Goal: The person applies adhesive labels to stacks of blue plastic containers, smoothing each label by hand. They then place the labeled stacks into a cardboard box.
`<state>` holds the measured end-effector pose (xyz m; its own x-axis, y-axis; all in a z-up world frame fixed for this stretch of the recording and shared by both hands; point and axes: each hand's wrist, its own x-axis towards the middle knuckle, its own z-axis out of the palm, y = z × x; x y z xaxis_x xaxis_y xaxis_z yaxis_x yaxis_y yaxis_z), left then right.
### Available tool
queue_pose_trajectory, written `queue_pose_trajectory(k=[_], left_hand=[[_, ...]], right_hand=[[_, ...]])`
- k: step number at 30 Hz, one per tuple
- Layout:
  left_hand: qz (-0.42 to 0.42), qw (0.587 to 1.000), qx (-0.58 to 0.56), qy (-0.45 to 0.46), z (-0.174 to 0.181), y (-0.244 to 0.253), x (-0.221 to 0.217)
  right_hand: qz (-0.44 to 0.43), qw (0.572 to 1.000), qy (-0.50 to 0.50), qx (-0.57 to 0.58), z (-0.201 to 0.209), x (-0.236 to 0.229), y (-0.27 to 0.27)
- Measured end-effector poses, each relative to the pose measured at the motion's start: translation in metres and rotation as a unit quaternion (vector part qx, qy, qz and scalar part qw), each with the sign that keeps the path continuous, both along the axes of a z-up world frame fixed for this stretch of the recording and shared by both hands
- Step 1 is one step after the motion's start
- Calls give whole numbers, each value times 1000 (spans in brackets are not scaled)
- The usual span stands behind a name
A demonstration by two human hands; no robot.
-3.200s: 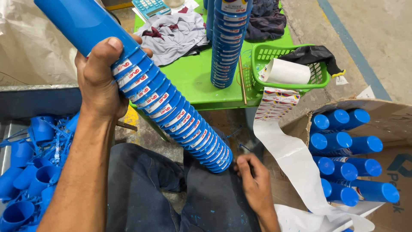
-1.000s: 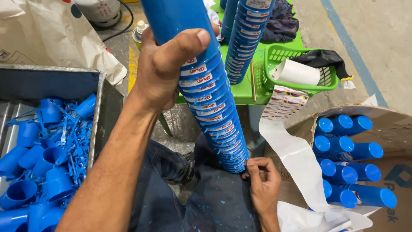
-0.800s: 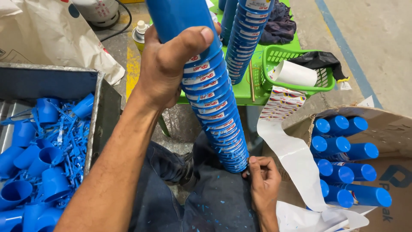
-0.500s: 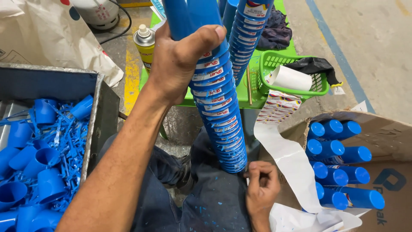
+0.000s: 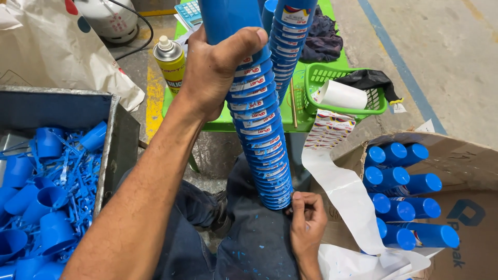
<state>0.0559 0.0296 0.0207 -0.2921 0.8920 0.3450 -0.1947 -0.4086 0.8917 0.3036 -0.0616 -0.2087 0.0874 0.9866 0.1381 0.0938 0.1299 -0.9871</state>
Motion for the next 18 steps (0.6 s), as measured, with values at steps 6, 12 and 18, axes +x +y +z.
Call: queue_pose_trajectory(k=[6,12,18], left_hand=[[-35,999,-13,9,9,0,7],[-8,1000,-15,14,8,5,9],[8,1000,-21,15,8,1,10]], right_hand=[[39,999,7,20,2,3,-5],[99,992,-13,75,9,3,-8],[35,999,-20,35,4,2,-8]])
